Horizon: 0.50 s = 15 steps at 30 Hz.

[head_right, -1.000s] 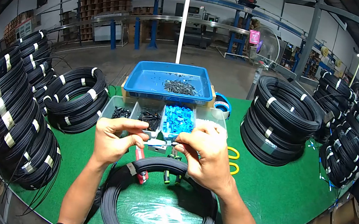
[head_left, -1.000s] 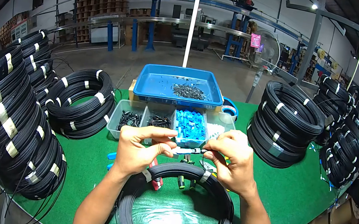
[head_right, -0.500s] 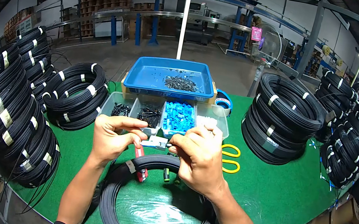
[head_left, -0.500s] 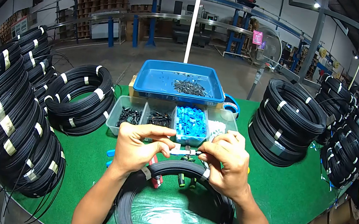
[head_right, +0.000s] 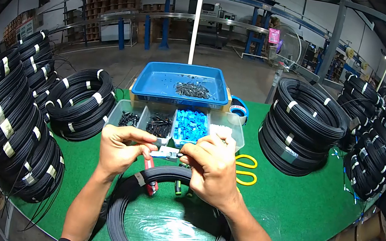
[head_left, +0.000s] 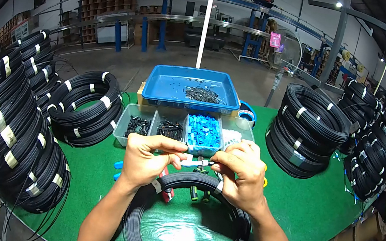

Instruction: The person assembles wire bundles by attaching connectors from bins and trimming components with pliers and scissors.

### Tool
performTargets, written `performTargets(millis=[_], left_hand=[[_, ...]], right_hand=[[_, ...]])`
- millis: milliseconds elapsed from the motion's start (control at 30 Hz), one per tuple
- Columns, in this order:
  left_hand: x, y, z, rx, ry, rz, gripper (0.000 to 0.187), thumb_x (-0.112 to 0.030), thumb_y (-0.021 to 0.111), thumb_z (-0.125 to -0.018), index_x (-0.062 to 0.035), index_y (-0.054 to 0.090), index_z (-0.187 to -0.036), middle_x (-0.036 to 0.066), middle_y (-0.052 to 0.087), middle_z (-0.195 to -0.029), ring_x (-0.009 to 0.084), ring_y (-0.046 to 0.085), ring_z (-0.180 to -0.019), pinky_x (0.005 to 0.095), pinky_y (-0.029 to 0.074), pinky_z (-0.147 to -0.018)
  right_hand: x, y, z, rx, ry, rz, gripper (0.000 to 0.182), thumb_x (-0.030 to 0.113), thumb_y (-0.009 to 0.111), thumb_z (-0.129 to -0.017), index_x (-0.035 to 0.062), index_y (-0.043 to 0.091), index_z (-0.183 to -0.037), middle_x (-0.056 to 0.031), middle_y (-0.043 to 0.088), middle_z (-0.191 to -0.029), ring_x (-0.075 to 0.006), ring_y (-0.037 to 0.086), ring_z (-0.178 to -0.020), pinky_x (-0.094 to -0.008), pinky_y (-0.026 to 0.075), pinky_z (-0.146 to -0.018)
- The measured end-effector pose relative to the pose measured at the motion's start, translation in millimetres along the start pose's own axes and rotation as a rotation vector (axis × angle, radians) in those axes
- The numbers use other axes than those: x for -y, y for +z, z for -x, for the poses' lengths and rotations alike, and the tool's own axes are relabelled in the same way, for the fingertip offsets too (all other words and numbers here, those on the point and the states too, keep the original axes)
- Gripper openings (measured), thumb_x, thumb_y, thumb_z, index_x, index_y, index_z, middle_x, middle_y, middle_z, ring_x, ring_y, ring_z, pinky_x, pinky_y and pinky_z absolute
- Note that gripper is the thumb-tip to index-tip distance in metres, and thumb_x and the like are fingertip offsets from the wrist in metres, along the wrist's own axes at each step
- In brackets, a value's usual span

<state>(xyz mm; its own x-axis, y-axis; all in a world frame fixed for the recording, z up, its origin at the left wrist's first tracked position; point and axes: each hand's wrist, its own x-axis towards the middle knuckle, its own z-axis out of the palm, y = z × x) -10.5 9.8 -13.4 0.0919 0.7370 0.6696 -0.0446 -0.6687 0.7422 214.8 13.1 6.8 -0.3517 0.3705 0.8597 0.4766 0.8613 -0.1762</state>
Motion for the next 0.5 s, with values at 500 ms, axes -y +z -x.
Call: performTargets(millis=[500], left_hand=[[-13.8,6.5,-4.5,0.068,0.083,-0.425,0.046,-0.007,0.084,-0.072,-0.0056,0.072,-0.116,0.012,0.077,-0.091,0.0170,0.075,-0.079,0.0283,0.059,-0.074]], right_hand=[[-15.8,-5.5,1.7,0.126,0.105,-0.018,0.017,0.012,0.078,-0.077,0.0127,0.073,-0.093,-0.0012,0.066,-0.075,-0.0210,0.062,-0.085,-0.0445,0.037,-0.095]])
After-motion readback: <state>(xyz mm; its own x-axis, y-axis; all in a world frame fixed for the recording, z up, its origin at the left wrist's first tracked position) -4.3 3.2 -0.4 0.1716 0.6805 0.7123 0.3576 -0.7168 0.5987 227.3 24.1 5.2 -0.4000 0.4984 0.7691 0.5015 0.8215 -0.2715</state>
